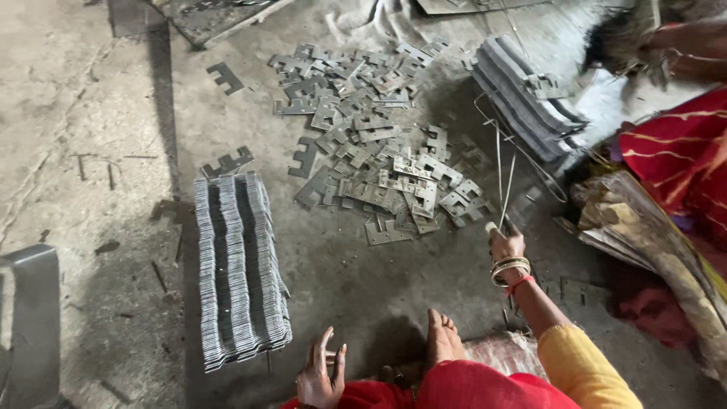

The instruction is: The person sits on the floor and repeatedly picks up small, U-shaped metal parts from a large pile, aligns them, and stacks them into neat columns. The person occasionally uses a long metal rod to move parts around the pile.

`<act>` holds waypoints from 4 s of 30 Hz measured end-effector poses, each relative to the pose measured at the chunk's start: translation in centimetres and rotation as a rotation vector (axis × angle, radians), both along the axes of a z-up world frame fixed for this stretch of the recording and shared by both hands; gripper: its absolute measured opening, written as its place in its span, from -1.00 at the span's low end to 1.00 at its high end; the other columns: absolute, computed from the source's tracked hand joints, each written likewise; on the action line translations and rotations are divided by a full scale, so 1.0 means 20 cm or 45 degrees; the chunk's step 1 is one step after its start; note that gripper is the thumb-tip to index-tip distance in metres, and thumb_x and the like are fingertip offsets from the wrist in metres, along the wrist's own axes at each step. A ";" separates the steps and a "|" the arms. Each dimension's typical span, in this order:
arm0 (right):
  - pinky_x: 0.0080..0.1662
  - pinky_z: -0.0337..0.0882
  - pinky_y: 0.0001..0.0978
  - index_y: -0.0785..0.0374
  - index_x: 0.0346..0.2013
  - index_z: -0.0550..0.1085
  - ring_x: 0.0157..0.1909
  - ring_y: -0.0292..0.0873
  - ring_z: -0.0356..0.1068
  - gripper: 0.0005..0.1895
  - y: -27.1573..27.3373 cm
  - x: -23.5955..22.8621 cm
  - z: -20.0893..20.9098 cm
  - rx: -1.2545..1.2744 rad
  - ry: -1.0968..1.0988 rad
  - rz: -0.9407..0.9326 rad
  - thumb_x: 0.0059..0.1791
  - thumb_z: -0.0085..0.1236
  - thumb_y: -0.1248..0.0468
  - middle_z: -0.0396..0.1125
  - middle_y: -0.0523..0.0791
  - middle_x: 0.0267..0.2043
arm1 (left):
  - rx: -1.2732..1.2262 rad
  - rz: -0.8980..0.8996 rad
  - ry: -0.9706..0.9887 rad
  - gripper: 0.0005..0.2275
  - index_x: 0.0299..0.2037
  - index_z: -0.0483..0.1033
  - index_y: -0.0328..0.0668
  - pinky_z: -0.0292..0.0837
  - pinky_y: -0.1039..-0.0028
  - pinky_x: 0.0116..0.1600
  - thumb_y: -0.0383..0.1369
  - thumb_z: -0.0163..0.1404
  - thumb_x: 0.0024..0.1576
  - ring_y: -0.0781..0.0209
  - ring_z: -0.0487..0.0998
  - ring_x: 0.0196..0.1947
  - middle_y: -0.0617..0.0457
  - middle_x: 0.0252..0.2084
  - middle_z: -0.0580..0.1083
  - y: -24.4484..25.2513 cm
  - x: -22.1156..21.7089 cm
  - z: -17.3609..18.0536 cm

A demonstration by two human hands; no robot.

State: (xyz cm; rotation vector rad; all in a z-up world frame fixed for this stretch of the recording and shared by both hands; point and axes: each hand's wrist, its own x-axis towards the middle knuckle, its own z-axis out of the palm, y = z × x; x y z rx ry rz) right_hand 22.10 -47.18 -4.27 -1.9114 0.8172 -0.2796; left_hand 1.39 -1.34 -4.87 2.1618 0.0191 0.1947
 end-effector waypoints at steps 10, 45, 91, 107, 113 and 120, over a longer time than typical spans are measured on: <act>-0.51 0.36 -0.28 0.00 0.51 0.03 -0.67 -0.23 0.33 -0.04 0.49 -0.78 -0.17 -0.219 0.102 0.632 -0.15 0.21 0.29 0.36 -0.06 -0.68 | -0.010 -0.087 0.012 -0.55 0.26 0.34 -0.12 0.63 0.35 -0.34 -0.30 0.10 0.16 0.18 0.69 -0.37 -0.05 -0.04 0.55 -0.05 0.04 0.02; 0.07 0.47 -0.32 0.28 0.09 0.52 0.00 -0.10 0.50 -0.45 0.25 1.59 -0.08 -0.269 -0.366 0.107 -0.20 0.37 0.27 0.51 0.00 0.02 | 0.112 0.021 0.241 -0.61 0.16 0.41 -0.08 0.62 0.28 -0.44 -0.24 0.10 0.13 0.09 0.70 -0.46 -0.08 0.00 0.55 -0.04 0.27 -0.54; -0.45 0.46 -0.13 0.09 0.46 0.09 -0.66 -0.06 0.45 -0.14 0.49 -0.59 0.30 -0.345 0.342 0.956 -0.09 0.20 0.07 0.43 0.03 -0.67 | 0.284 -0.108 -0.056 -0.65 0.16 0.44 -0.04 0.57 0.08 -0.33 -0.19 0.05 0.18 -0.25 0.63 -0.33 -0.24 -0.06 0.55 -0.01 0.00 -0.04; -0.42 0.35 -0.29 0.06 0.31 0.34 -0.50 -0.22 0.39 -0.32 0.21 -1.19 0.12 -0.394 0.206 0.736 -0.11 0.26 0.17 0.42 -0.05 -0.52 | 0.180 -0.016 -0.342 -0.70 0.12 0.45 -0.16 0.58 0.20 -0.31 -0.29 0.06 0.20 -0.13 0.64 -0.28 -0.12 -0.06 0.58 -0.01 -0.19 0.27; -0.39 0.35 -0.37 0.07 0.23 0.46 -0.43 -0.30 0.39 -0.42 0.15 -1.13 0.11 -0.318 -0.039 0.546 -0.11 0.26 0.28 0.45 -0.10 -0.43 | 0.236 -0.036 -0.322 -0.70 0.11 0.42 -0.16 0.55 0.16 -0.31 -0.28 0.07 0.21 -0.17 0.62 -0.31 -0.13 -0.10 0.56 -0.04 -0.21 0.28; -0.12 0.47 0.15 0.16 0.26 0.40 -0.15 0.32 0.48 -0.43 -0.16 -0.82 0.22 -1.087 0.471 0.738 0.00 0.16 0.02 0.49 0.21 -0.21 | 0.241 -0.011 -0.228 -0.76 0.04 0.44 -0.08 0.56 0.13 -0.28 -0.26 0.06 0.22 -0.17 0.62 -0.29 -0.12 -0.09 0.54 -0.01 -0.20 0.14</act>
